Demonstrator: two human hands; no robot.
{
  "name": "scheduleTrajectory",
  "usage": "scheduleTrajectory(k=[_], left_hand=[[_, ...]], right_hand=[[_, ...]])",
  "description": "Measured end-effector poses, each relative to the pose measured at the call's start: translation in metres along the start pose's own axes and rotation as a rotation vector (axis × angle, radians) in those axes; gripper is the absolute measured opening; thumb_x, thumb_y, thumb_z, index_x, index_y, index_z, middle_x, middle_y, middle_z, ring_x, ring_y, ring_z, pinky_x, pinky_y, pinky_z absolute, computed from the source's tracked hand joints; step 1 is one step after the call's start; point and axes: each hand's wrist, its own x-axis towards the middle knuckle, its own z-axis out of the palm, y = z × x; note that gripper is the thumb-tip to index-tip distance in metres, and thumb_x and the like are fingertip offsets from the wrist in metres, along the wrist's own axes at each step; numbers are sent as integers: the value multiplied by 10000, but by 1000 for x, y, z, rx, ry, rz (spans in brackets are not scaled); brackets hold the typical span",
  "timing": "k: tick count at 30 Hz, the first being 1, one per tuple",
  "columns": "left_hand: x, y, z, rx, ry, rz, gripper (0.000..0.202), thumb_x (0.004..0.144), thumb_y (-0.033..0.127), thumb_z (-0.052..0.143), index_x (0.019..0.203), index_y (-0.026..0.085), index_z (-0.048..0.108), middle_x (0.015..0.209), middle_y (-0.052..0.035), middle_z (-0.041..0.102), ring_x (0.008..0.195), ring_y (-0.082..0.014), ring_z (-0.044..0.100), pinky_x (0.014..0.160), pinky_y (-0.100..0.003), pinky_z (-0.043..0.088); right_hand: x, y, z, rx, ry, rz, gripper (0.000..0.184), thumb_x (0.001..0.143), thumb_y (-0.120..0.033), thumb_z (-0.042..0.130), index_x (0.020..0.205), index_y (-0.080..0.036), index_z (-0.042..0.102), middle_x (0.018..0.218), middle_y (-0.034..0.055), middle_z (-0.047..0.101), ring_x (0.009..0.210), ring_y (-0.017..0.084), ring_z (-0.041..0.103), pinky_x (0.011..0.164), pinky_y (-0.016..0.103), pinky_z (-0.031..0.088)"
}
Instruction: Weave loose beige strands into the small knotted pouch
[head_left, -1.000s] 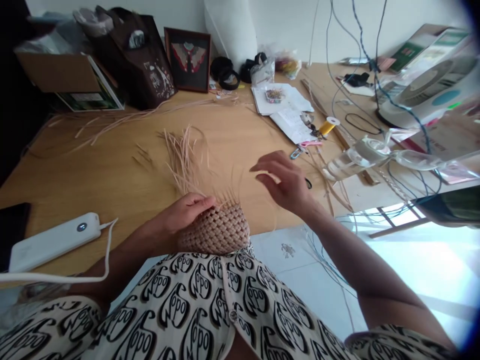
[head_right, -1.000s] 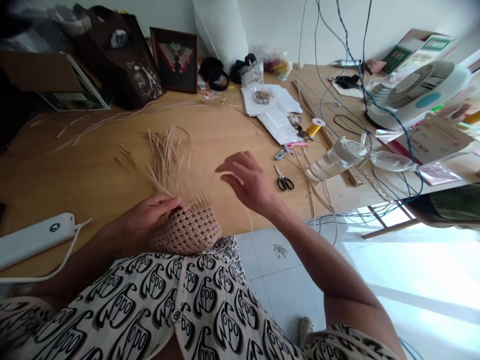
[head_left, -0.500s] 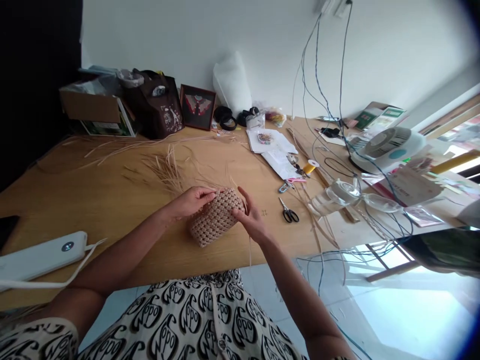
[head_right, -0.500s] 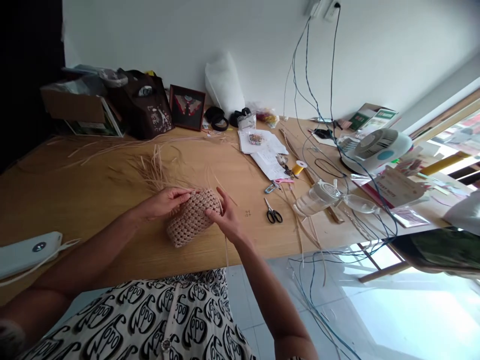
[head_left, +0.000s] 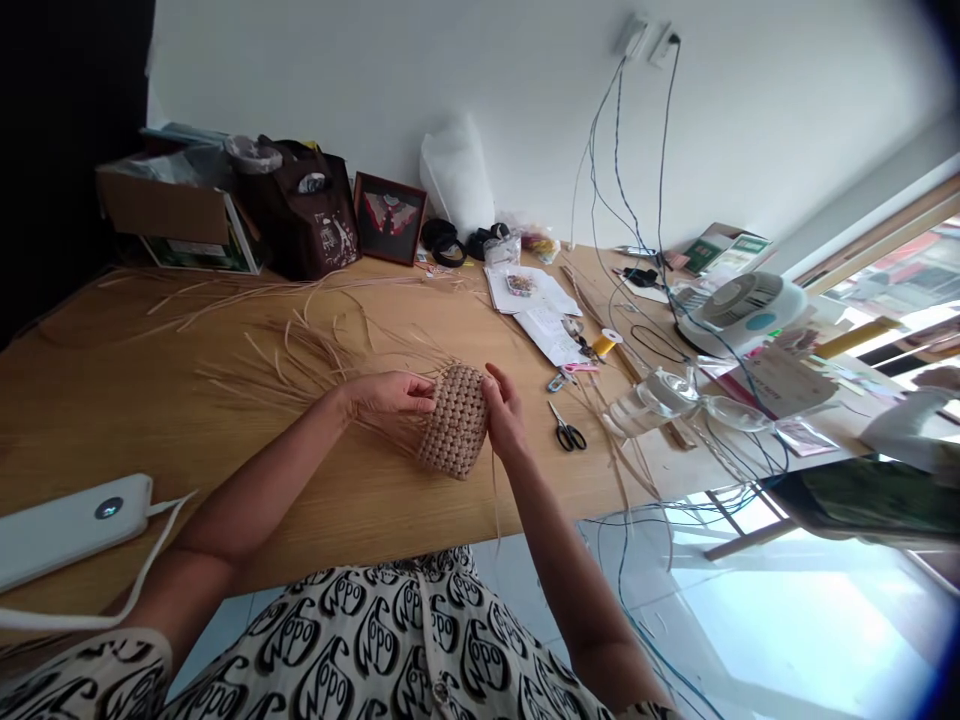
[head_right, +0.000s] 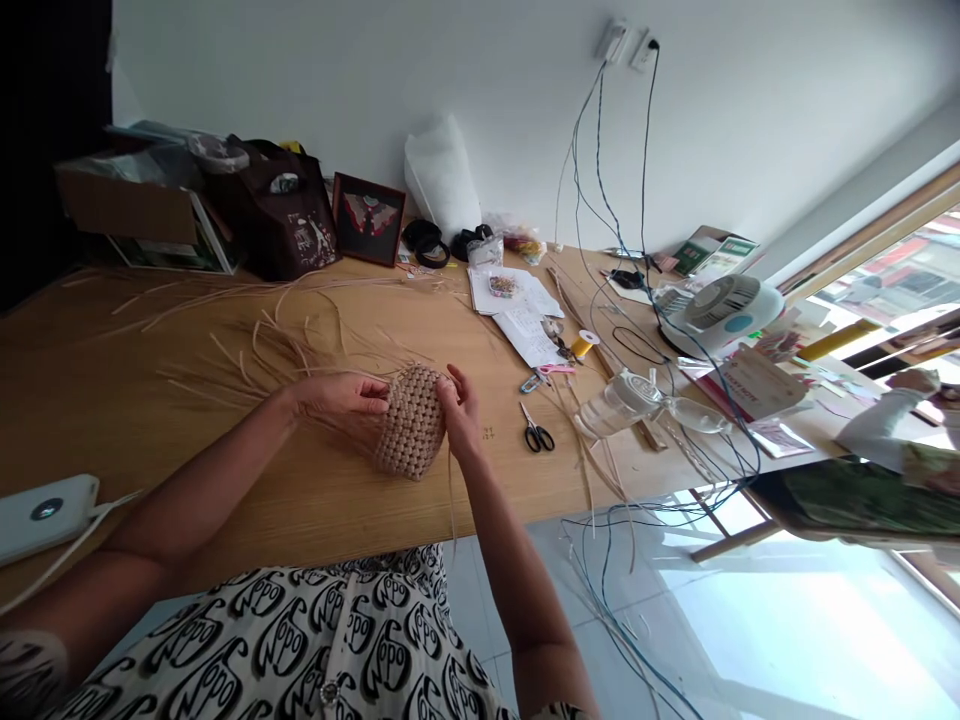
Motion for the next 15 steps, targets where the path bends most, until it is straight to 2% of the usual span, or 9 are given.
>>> scheduleTrajectory(k=[4,7,9,12,15], left_hand=[[1,-7,-2,-235,12,-45,323,692,365,674,910,127,649,875,-82,653,703,-137,577,616,-241,447],[-1,-8,-4,-295,44,-83,377,688,354,684,990,133,633,840,-76,641,577,-99,537,471,-200,383],[-1,-9,-6,-302,61,-96,405,683,354,689,1026,148,627,842,-71,643,551,-89,526,424,-186,341],[1,-9,-7,-254,81,-72,392,691,366,674,1016,149,638,863,-74,661,598,-104,553,478,-202,392],[1,-7,-13,-56,176,4,366,688,377,659,964,138,668,937,-85,683,794,-155,599,707,-262,463]], right_hand=[[7,7,5,3,72,16,548,720,-486,600,1161,-172,525,942,42,641,880,168,586,810,309,464],[10,16,10,54,102,13,523,720,-484,599,1137,-173,539,970,47,644,912,171,585,836,310,457],[12,21,11,79,111,-1,501,727,-479,598,1118,-170,549,1010,54,640,938,170,579,861,308,447],[15,26,11,75,125,-32,472,744,-478,584,1099,-168,560,1027,56,637,943,166,575,880,310,436],[19,30,7,57,134,-68,456,758,-480,566,1091,-168,566,1032,55,637,955,166,571,887,312,433]])
